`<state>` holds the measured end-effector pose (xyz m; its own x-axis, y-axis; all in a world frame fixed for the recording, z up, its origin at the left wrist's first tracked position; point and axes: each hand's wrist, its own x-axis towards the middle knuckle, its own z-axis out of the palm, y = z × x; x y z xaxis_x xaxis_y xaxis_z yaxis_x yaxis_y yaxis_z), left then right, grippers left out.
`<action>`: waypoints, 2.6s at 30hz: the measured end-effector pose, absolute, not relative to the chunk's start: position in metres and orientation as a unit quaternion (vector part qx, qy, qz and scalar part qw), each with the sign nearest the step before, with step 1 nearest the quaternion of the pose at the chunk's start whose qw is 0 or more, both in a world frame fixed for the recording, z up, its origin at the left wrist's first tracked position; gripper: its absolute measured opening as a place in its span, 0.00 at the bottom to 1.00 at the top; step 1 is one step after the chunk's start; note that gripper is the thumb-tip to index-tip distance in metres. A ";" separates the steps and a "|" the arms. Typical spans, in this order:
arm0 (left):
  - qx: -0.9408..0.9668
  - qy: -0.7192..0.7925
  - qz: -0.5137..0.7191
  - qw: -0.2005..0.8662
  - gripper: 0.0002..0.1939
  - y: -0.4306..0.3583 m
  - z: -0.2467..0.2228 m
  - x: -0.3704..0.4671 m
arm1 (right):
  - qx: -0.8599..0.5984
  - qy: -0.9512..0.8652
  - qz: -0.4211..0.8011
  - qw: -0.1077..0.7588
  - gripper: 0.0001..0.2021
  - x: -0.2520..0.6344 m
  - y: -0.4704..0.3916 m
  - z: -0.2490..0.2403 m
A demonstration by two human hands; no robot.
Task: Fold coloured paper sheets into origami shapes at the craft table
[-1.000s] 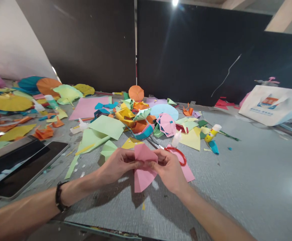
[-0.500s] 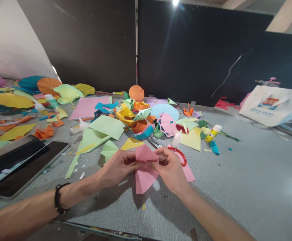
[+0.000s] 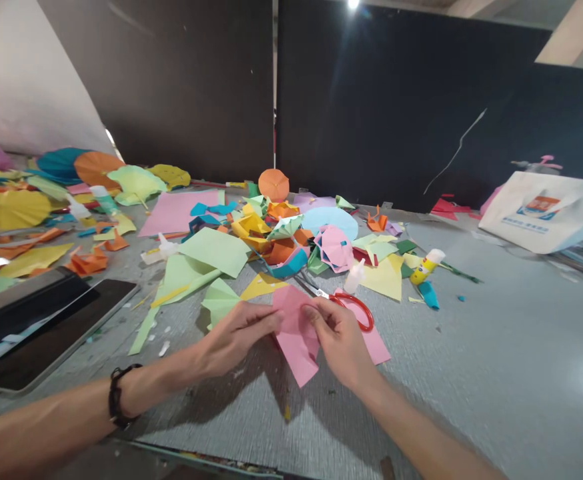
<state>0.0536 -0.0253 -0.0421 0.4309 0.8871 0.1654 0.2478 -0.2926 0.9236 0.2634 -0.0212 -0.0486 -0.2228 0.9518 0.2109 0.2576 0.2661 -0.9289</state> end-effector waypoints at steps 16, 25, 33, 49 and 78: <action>0.726 0.411 0.378 0.403 0.22 -0.027 -0.034 0.050 | -0.474 -0.627 0.414 0.459 0.21 0.269 -0.018 -0.041; 0.703 0.434 0.414 0.383 0.19 -0.016 -0.043 0.048 | -0.464 -0.679 0.387 0.416 0.18 0.271 -0.018 -0.035; 0.623 0.457 0.491 0.404 0.14 0.003 -0.039 0.039 | -0.495 -0.844 0.164 0.126 0.10 0.307 -0.026 -0.003; 0.617 0.475 0.495 0.385 0.15 0.000 -0.033 0.037 | -0.472 -0.838 0.194 0.193 0.12 0.313 -0.088 -0.027; 0.623 0.436 0.474 0.444 0.11 -0.005 -0.032 0.041 | -0.611 -0.665 0.231 0.363 0.13 0.369 -0.107 0.039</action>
